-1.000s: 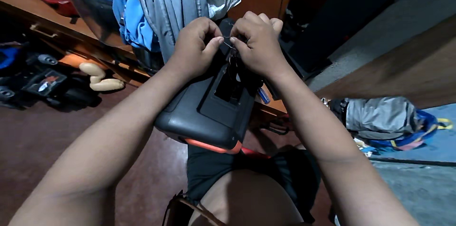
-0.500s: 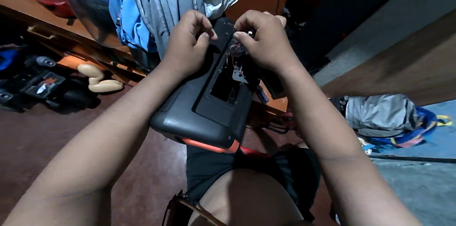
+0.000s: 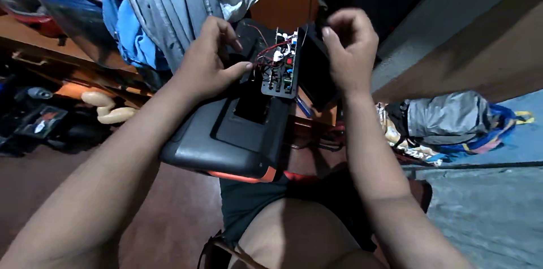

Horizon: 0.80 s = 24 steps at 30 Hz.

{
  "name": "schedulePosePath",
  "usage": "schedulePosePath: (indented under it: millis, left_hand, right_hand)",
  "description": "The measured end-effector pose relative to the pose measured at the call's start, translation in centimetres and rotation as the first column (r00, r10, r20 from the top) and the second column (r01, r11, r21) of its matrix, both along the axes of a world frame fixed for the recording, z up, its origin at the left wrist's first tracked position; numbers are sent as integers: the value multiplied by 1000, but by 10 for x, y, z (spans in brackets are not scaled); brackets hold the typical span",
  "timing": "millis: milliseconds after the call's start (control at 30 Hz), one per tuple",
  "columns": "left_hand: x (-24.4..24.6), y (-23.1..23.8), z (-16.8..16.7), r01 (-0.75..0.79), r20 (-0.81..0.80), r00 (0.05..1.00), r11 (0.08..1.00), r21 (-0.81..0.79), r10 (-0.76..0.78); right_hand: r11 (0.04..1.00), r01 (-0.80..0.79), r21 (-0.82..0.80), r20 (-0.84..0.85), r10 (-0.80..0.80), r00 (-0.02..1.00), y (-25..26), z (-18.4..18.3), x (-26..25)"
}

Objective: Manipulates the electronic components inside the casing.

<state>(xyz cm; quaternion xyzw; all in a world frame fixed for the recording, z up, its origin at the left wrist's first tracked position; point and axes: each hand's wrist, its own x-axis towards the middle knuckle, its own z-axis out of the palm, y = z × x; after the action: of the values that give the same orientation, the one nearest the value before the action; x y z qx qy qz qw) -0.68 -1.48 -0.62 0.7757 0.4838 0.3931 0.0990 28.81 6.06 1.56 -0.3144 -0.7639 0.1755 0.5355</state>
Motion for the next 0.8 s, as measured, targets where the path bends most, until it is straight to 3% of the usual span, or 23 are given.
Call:
schedulePosePath:
  millis: [67,133,300,433,600,800]
  left_hand:
    - [0,-2,2,-32,-30,999,998,-47,30]
    - [3,-1,4,-67,-63,996,994,-88,62]
    - [9,-5,12,-208,-93,976,968,-138,196]
    - [17,-17,29,-269,-297,915,962,56,273]
    - [43,-32,34,-20,-551,819,967,253,161]
    - [66,-34,21,194,-714,696,939,285,73]
  right_hand:
    - [975,131,-180,-59,-144,988,-4,-39,16]
    - [909,179,-377,-16,-199,980,-13,-72,21]
    - [787,-2,-616,-13,-8,1000,-35,-93,8]
    - [688,-136,-713,-112,79,991,-39,-85,-2]
    - [618,-220,-755,-197,107,975,-39,-77,-10]
    - [499,-346,-795,-407,-15,913,-45,-64,-21]
